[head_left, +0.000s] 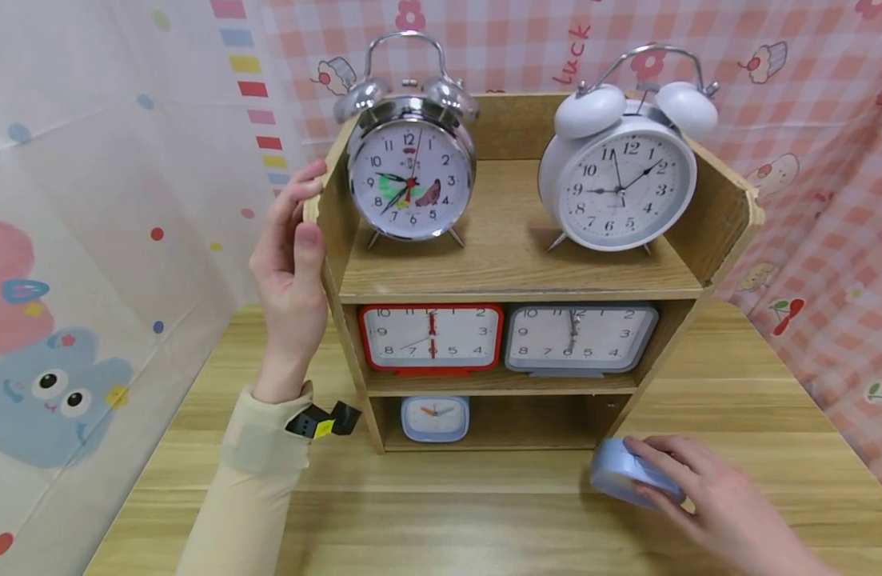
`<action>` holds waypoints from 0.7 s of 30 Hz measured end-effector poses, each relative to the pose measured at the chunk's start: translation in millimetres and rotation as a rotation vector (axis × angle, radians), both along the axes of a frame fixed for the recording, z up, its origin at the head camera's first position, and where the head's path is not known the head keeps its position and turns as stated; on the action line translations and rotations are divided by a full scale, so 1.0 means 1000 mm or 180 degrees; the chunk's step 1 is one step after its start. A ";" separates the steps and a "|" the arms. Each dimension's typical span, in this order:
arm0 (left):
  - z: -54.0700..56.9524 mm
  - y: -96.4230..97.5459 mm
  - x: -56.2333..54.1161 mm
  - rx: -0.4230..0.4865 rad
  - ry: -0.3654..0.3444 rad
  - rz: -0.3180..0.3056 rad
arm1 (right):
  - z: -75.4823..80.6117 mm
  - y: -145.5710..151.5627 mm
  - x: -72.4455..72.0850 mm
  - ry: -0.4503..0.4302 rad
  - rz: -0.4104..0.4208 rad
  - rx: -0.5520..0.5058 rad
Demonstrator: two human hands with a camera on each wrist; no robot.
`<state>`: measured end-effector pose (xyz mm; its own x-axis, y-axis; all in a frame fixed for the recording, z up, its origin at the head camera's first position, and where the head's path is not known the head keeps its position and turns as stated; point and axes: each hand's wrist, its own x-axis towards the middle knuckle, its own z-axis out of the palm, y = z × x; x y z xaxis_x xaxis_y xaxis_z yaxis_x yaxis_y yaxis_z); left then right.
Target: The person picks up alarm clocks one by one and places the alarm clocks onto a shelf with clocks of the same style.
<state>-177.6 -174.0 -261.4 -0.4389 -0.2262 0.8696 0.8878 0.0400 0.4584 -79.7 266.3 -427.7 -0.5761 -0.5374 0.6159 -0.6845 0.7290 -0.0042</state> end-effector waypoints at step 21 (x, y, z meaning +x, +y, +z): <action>0.000 0.000 -0.001 -0.0002 -0.0009 -0.0008 | -0.005 -0.031 -0.002 0.0038 0.0219 0.0083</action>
<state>-178.4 -173.8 -261.9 -0.4419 -0.2247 0.8685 0.8866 0.0380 0.4610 -81.3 235.5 -432.3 -0.5299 -0.5915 0.6077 -0.7329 0.6799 0.0227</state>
